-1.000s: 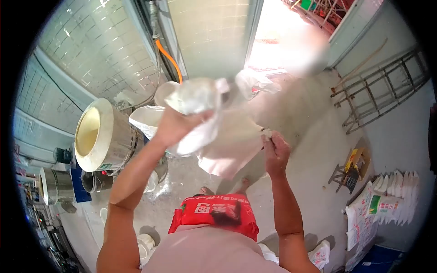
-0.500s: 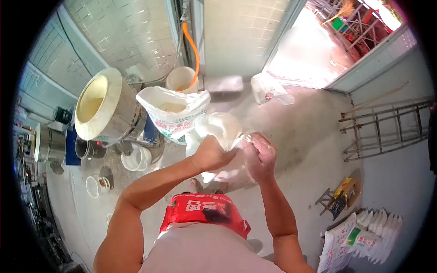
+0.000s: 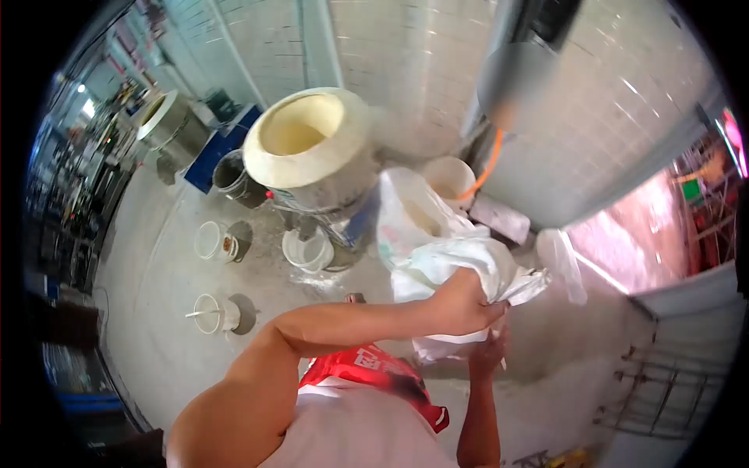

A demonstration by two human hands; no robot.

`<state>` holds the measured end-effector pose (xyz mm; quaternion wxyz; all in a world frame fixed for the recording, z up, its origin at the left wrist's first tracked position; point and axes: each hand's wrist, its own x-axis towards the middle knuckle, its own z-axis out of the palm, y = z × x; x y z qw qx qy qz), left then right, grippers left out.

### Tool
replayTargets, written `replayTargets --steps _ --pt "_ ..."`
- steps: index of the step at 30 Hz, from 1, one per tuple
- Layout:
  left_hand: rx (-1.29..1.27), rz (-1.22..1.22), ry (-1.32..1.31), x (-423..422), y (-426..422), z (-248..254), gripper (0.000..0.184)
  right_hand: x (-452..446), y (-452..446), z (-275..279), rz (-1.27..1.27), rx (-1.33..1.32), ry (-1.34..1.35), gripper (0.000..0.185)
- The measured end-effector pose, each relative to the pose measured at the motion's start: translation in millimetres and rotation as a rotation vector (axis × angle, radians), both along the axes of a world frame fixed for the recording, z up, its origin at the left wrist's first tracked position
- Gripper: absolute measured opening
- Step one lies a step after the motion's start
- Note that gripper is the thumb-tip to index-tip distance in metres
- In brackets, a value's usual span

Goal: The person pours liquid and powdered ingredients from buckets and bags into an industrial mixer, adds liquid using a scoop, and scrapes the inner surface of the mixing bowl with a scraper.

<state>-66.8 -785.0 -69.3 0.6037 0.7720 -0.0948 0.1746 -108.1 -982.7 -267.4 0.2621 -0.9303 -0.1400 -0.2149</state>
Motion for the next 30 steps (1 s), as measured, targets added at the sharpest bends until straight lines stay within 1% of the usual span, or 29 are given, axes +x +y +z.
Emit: replayTargets --steps 2,3,4,5,7,8,10,11,13,15,16,17,20,21,23,24,27,29,30 --pt "-0.065 0.066 -0.177 12 47 31 0.016 21 48 22 0.03 0.143 0.029 0.035" --pt "-0.08 0.091 -0.264 21 73 48 0.017 33 77 68 0.049 0.358 0.199 0.033" --pt "-0.065 0.065 -0.26 32 104 61 0.02 43 104 106 0.061 0.566 0.374 0.032" --pt "-0.049 0.039 -0.256 43 135 73 0.022 53 129 124 -0.027 0.409 0.346 0.029" --pt "0.087 -0.056 -0.111 63 208 98 0.033 85 185 149 0.033 0.516 -0.061 0.028" --pt "0.178 -0.063 -0.066 72 247 119 0.039 102 211 169 -0.038 0.566 -0.051 0.03" --pt "0.251 0.049 0.044 72 322 175 0.048 128 260 212 -0.19 0.663 -0.026 0.036" --pt "0.148 0.101 0.016 85 356 178 0.048 143 283 225 -0.161 0.699 -0.067 0.038" --pt "-0.06 0.212 -0.035 111 417 178 0.049 170 322 248 -0.093 0.768 -0.138 0.044" --pt "-0.171 0.282 -0.067 120 452 182 0.04 183 339 273 -0.002 0.77 -0.02 0.047" --pt "-0.194 0.361 -0.06 143 484 173 0.038 193 354 284 0.045 0.766 0.037 0.049" --pt "-0.217 0.441 -0.053 160 511 160 0.036 204 365 291 0.07 0.723 0.006 0.053" --pt "-0.126 0.569 -0.065 155 573 143 0.039 219 418 328 0.036 0.593 0.037 0.056" --pt "-0.154 0.61 -0.074 154 589 136 0.039 222 424 333 -0.063 0.432 -0.119 0.056" --pt "-0.215 0.681 -0.082 165 615 115 0.037 247 440 352 0.237 0.611 0.033 0.055" --pt "-0.255 0.674 -0.061 169 624 111 0.037 256 450 362 0.384 0.698 0.111 0.054" --pt "-0.325 0.67 -0.035 169 648 104 0.035 261 482 380 0.444 0.624 0.125 0.052" --pt "-0.315 0.695 -0.064 173 665 94 0.034 272 490 383 0.418 0.602 0.125 0.052" --pt "-0.35 0.683 -0.08 174 674 87 0.033 277 495 384 0.404 0.59 0.127 0.051"
